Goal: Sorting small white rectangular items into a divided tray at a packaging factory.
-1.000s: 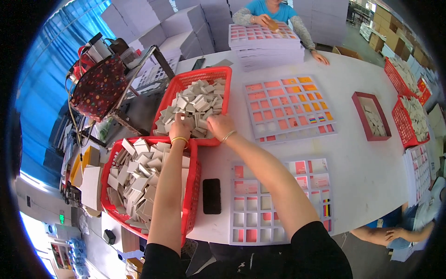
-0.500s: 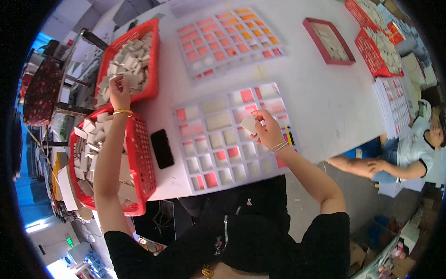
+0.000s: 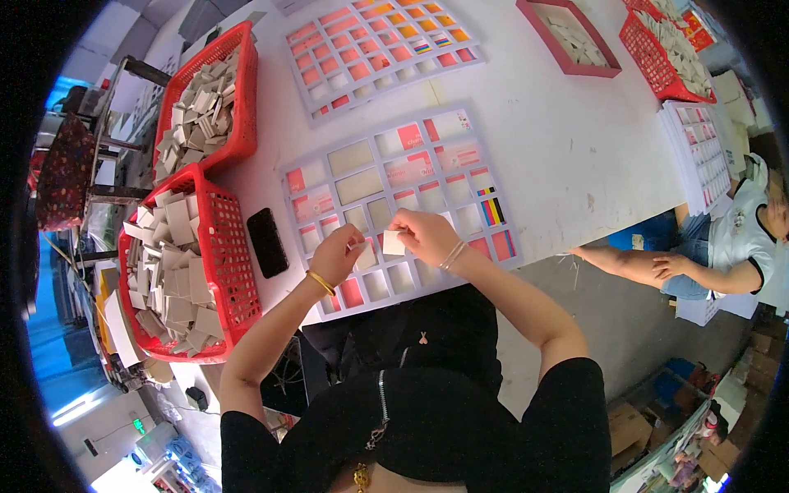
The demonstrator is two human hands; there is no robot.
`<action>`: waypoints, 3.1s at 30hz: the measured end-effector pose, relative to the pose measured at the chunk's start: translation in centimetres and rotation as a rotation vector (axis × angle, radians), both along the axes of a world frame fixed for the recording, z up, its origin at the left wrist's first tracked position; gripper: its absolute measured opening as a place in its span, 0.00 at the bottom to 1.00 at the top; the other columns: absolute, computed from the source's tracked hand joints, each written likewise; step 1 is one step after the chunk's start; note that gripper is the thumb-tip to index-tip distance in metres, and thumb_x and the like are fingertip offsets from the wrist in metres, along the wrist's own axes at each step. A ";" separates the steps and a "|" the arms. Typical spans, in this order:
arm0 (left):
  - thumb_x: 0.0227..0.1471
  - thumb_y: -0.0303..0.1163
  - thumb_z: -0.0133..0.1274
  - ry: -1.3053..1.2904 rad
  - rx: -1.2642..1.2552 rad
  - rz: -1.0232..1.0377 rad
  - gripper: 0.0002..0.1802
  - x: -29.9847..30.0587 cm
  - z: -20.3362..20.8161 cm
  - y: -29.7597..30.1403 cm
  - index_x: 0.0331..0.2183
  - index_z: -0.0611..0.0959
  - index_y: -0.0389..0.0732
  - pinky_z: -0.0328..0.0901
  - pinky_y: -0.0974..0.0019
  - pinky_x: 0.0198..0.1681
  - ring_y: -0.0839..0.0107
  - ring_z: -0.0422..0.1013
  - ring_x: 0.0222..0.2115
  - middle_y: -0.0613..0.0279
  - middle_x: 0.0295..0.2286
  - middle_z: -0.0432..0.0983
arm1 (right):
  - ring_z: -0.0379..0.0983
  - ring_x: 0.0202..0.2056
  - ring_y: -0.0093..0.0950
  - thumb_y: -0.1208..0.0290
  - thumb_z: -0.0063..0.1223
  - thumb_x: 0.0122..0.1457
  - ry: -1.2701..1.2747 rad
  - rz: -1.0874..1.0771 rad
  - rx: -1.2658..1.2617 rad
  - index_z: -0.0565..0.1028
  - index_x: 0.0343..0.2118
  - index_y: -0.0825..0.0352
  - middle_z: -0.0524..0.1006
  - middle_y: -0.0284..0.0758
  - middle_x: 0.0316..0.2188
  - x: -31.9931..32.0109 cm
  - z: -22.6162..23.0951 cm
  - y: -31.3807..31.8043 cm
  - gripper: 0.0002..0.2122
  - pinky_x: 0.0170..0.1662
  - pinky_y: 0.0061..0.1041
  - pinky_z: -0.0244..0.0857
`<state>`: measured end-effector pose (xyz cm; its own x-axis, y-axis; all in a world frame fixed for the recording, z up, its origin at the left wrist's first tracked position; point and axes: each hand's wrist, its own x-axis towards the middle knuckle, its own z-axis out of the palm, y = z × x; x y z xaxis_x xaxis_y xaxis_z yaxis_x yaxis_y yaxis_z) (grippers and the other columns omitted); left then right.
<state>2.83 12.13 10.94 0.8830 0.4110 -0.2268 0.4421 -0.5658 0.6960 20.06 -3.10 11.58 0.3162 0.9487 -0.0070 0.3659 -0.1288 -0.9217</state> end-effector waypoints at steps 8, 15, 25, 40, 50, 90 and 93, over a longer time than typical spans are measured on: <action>0.45 0.26 0.52 -0.079 0.196 0.039 0.10 -0.5 -0.9 -0.5 0.34 0.75 0.41 0.67 0.62 0.34 0.58 0.70 0.29 0.57 0.33 0.71 | 0.72 0.30 0.37 0.78 0.50 0.48 -0.373 0.141 -0.025 0.71 0.31 0.63 0.73 0.34 0.31 -0.7 -1.9 2.0 0.07 0.33 0.33 0.66; 0.39 0.26 0.50 -0.078 0.632 -0.111 0.15 -2.5 -0.4 -3.0 0.34 0.79 0.50 0.65 0.61 0.39 0.65 0.67 0.40 0.70 0.39 0.71 | 0.69 0.36 0.32 0.75 0.52 0.45 -0.658 0.149 0.003 0.74 0.31 0.59 0.69 0.32 0.37 -2.5 -1.7 0.7 0.09 0.35 0.31 0.64; 0.42 0.29 0.49 -0.056 0.716 -0.145 0.15 -3.6 -1.1 -4.6 0.37 0.79 0.48 0.60 0.62 0.44 0.67 0.66 0.42 0.71 0.40 0.72 | 0.62 0.42 0.26 0.71 0.49 0.44 -0.963 0.149 -0.088 0.76 0.33 0.58 0.68 0.29 0.37 -4.3 -1.0 -0.5 0.11 0.42 0.27 0.53; 0.46 0.27 0.54 -0.344 -0.255 0.864 0.26 -9.6 -3.2 -6.3 0.47 0.65 0.33 0.58 0.62 0.48 0.62 0.64 0.44 0.52 0.42 0.65 | 0.61 0.52 0.44 0.64 0.47 0.55 -0.437 -0.735 -0.240 0.61 0.52 0.72 0.65 0.49 0.49 8.5 -4.9 -10.3 0.24 0.55 0.39 0.51; 0.46 0.29 0.54 -0.413 -0.637 0.095 0.31 7.2 -2.6 -11.4 0.51 0.61 0.39 0.61 0.61 0.43 0.62 0.63 0.47 0.56 0.46 0.63 | 0.62 0.53 0.38 0.48 0.45 0.54 -0.928 -1.285 -0.555 0.61 0.55 0.62 0.67 0.42 0.51 28.3 2.1 -26.1 0.30 0.53 0.37 0.55; 0.33 0.13 0.42 -0.372 -0.190 0.782 0.25 -7.0 -5.0 -3.1 0.39 0.64 0.39 0.60 0.68 0.40 0.69 0.68 0.38 0.60 0.37 0.71 | 0.70 0.32 0.21 0.74 0.57 0.49 0.180 -0.861 -0.097 0.69 0.35 0.67 0.73 0.32 0.30 17.6 -7.9 -15.9 0.11 0.36 0.19 0.64; 0.33 0.14 0.42 -0.299 -0.298 0.859 0.25 -12.1 -3.4 -8.3 0.40 0.64 0.40 0.62 0.68 0.38 0.69 0.67 0.37 0.60 0.37 0.73 | 0.71 0.29 0.22 0.78 0.55 0.49 0.337 -0.730 -0.204 0.68 0.34 0.68 0.74 0.34 0.25 14.7 -5.5 -21.1 0.10 0.35 0.20 0.65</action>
